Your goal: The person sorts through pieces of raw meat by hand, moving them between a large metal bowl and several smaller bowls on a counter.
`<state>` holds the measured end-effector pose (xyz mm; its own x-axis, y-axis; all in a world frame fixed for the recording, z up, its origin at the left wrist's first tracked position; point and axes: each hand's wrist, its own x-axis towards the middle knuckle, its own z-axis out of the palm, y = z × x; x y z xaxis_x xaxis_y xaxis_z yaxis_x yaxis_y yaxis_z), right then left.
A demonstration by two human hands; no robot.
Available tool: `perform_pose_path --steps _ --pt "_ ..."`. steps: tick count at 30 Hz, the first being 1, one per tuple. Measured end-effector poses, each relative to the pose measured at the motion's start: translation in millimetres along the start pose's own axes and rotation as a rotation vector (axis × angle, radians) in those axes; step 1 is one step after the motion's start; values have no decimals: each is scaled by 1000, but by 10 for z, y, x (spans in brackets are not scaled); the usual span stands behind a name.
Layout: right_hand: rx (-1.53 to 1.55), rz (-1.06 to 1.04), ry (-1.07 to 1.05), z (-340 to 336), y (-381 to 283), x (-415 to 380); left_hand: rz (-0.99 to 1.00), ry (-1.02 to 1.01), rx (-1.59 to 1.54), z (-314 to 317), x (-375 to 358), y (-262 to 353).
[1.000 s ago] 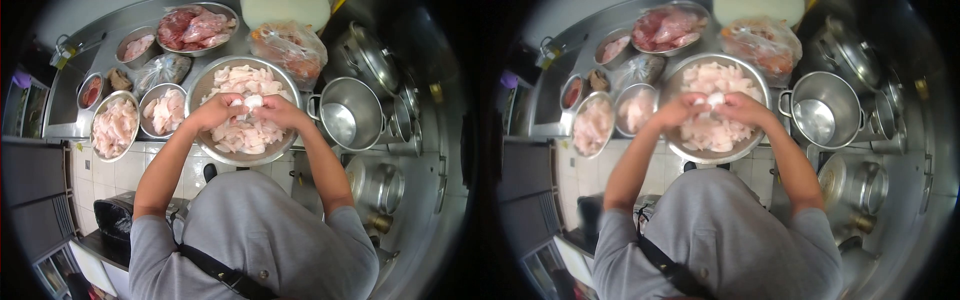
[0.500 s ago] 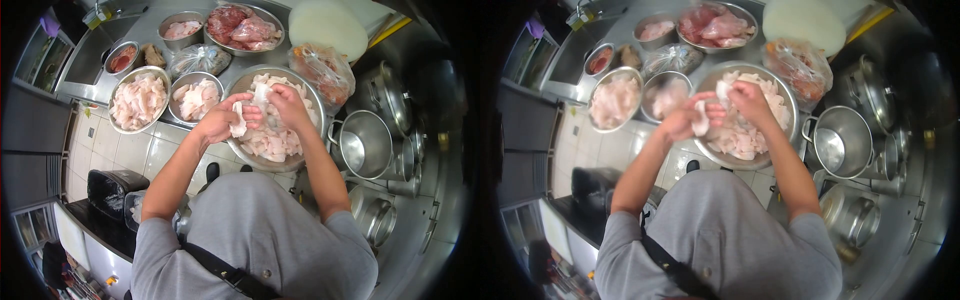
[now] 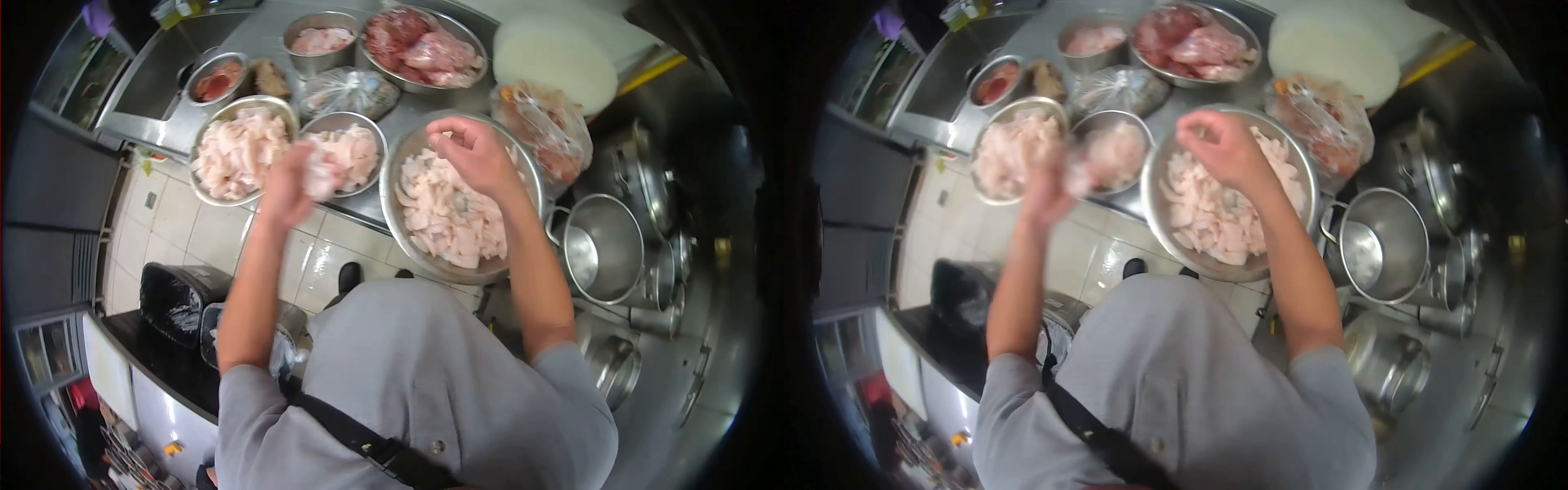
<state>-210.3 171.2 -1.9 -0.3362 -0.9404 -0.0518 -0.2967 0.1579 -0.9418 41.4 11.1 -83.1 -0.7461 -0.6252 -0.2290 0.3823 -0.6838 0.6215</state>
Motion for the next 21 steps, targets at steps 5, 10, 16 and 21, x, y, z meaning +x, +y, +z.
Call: perform_pose_path --steps 5,10,16,21 --pt "-507 26 -238 -337 627 -378 541 406 1328 -378 97 647" --pt "-1048 243 -226 -136 1069 -761 660 -38 1581 296 286 -174" --pt "-1392 130 7 -301 1311 -841 481 -833 1702 993 665 -1765" --pt "-1342 171 94 -384 1288 -909 421 -658 2254 1229 764 -2103"
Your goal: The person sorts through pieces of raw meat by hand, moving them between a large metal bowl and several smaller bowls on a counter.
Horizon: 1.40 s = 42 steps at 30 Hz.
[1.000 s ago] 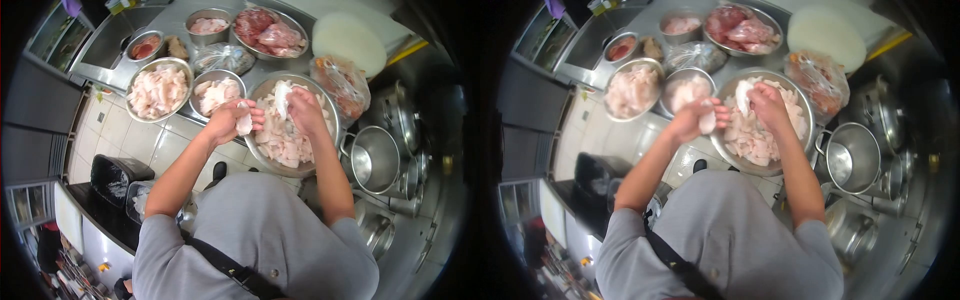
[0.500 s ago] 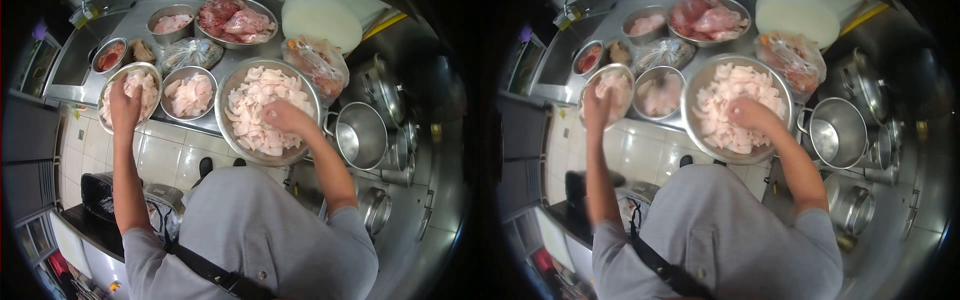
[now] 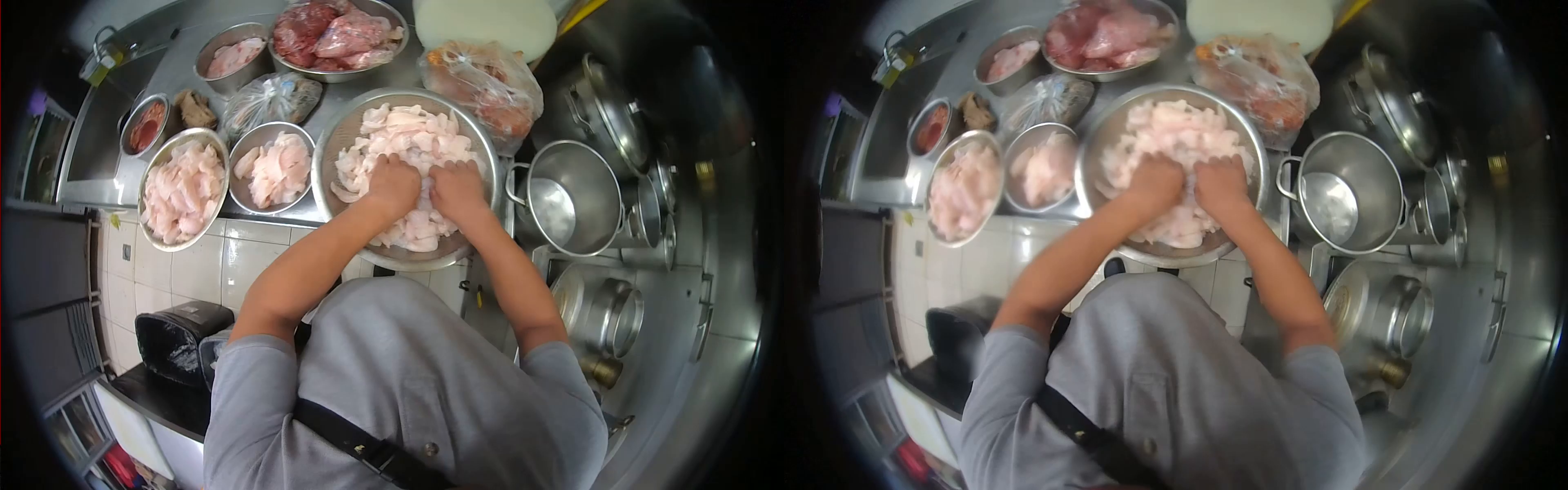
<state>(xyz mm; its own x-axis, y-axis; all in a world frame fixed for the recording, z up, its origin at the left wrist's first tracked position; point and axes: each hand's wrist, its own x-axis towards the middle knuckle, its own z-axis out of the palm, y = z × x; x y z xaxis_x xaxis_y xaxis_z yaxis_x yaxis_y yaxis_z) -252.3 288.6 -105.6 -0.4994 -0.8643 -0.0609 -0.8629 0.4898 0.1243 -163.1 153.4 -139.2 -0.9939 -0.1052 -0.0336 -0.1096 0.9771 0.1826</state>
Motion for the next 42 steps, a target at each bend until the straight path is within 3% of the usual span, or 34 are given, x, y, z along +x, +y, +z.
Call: perform_pose_path --steps 3,10,12,16,18,21,22,24,25,27,31,33,34,35,36,37,39,40,42 --pt "99 -17 107 61 47 -41 -61 -155 -167 -69 42 -26" --pt "160 -29 79 22 90 65 -67 -236 -224 -87 22 -129" --pt "173 -20 125 34 127 118 -60 -12 -637 -90 -104 -341" --pt "159 -77 98 135 161 291 -136 8 -920 -487 -310 -618" --pt "176 -109 47 149 40 396 -355 -12 -1487 -534 -361 -678" --pt "257 -26 5 203 -207 565 -440 22 -1533 -468 -308 -722" --pt "238 -61 70 354 -266 625 -440 26 -1534 -435 -268 -692" --pt "216 -98 134 463 -263 698 -287 202 -727 -331 -147 -558" --pt "215 -108 79 410 -234 703 -291 206 -733 -280 -110 -532" --pt "202 -124 21 377 -169 693 -26 140 -195 -204 -23 -522" --pt "372 -73 82 347 44 619 -37 118 -99 -207 18 -600" --pt "486 -11 95 326 167 555 -105 180 -401 -265 -72 -698" --pt "571 3 123 314 253 568 -100 180 -400 -262 -81 -746" --pt "656 15 150 301 337 577 -198 176 -818 -260 -93 -785" --pt "691 60 34 196 417 581 -298 165 -1235 -262 -96 -805" --pt "690 59 37 127 470 577 -296 167 -1234 -351 -117 -791" --pt "1319 337 -300 -39 489 603 -380 52 -1627 -512 -196 -772" --pt "1318 330 -301 -123 446 616 -381 59 -1626 -519 -218 -744" --pt "1651 216 -336 -289 320 640 -396 73 -2198 -530 -236 -655"
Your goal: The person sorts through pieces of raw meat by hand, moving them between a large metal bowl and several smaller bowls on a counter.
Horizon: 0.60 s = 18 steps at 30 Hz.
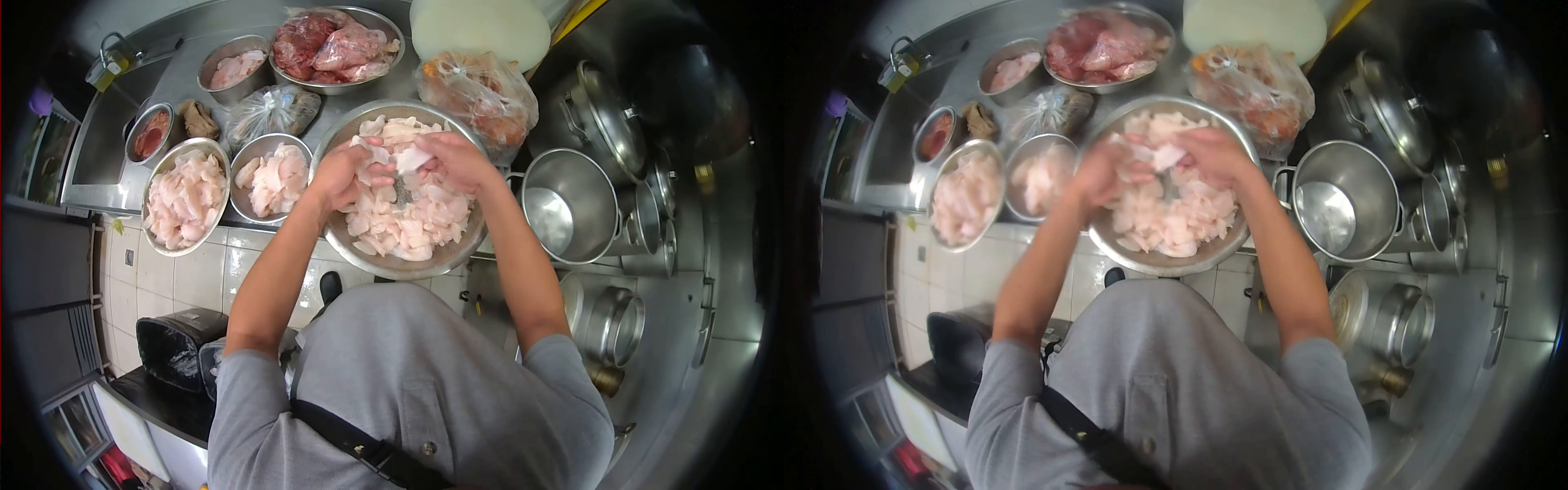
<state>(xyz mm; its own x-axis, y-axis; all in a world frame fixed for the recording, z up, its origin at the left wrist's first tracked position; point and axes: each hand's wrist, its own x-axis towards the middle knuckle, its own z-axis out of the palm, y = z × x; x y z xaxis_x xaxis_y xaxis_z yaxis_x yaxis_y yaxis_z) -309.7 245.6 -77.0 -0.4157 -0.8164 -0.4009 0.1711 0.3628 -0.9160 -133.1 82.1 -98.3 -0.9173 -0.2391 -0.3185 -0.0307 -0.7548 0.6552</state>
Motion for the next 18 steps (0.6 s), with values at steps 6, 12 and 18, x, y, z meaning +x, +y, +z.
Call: perform_pose_path --steps 6,12,18 --pt "-1404 -427 338 131 276 342 -72 54 -155 2 -25 -182" --pt "-1569 -528 389 106 358 506 -74 148 -132 -59 -57 -283" --pt "-1353 -432 375 130 227 346 -78 186 -107 4 -55 -264"
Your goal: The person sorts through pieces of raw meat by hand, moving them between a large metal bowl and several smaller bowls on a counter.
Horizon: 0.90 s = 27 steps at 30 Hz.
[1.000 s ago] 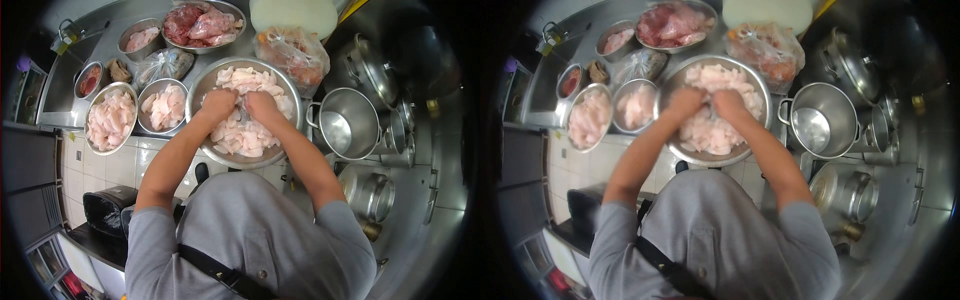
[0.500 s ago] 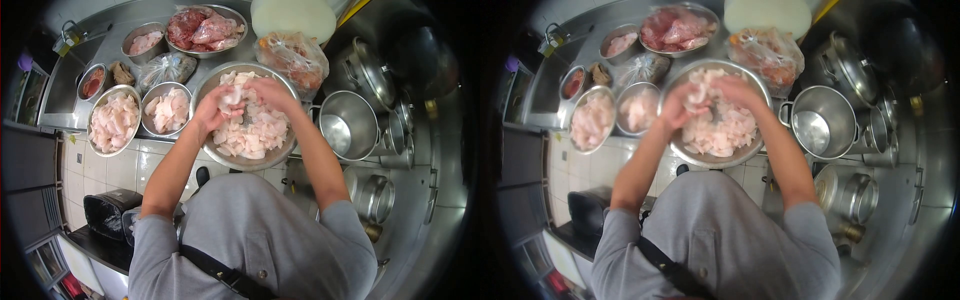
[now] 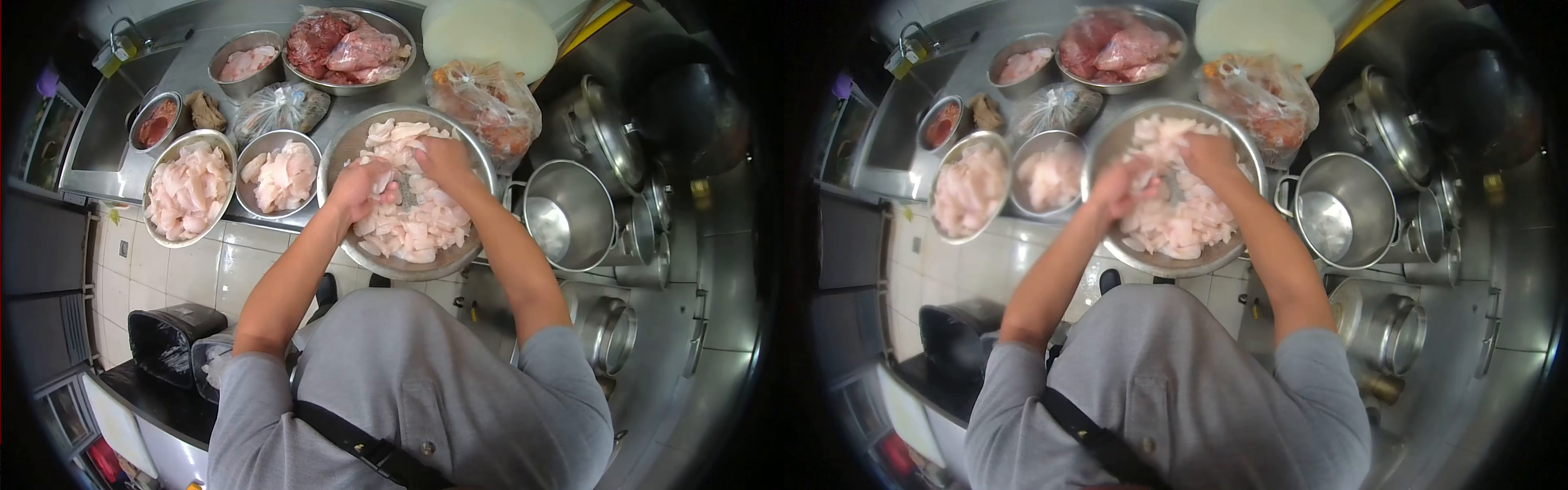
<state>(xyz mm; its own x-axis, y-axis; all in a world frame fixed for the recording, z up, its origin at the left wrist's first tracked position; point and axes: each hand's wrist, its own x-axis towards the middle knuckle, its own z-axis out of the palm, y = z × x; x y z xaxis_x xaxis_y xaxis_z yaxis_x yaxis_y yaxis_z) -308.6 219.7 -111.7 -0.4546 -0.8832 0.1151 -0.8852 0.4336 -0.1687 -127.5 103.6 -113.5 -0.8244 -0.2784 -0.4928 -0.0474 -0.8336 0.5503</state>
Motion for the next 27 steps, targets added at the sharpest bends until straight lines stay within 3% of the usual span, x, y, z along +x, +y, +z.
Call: perform_pose_path --steps 4,7,9,10,12,13,15,19,21,27 --pt "109 209 -136 -256 -153 -2 -3 -56 92 -42 124 -9" --pt "285 133 -165 -304 -204 -61 -69 -60 -1 138 -5 111" --pt "624 -60 -348 -407 -258 -80 -97 -10 -49 161 -21 125" --pt "624 -61 -348 -349 -213 -87 -71 0 -50 101 45 89" --pt "274 -11 -142 -135 -64 -81 -41 11 -50 53 94 58" --pt "276 -16 -142 -66 -40 -49 -23 35 -22 61 52 60" --pt "-90 -14 -77 49 -31 22 -5 65 5 52 22 65" --pt "-159 -38 -144 150 -18 33 -13 50 -24 -12 114 17" --pt "-293 -171 -108 180 -27 3 -12 44 -38 -42 161 8" --pt "-290 -125 -241 129 86 47 -10 39 -47 -112 201 -30"
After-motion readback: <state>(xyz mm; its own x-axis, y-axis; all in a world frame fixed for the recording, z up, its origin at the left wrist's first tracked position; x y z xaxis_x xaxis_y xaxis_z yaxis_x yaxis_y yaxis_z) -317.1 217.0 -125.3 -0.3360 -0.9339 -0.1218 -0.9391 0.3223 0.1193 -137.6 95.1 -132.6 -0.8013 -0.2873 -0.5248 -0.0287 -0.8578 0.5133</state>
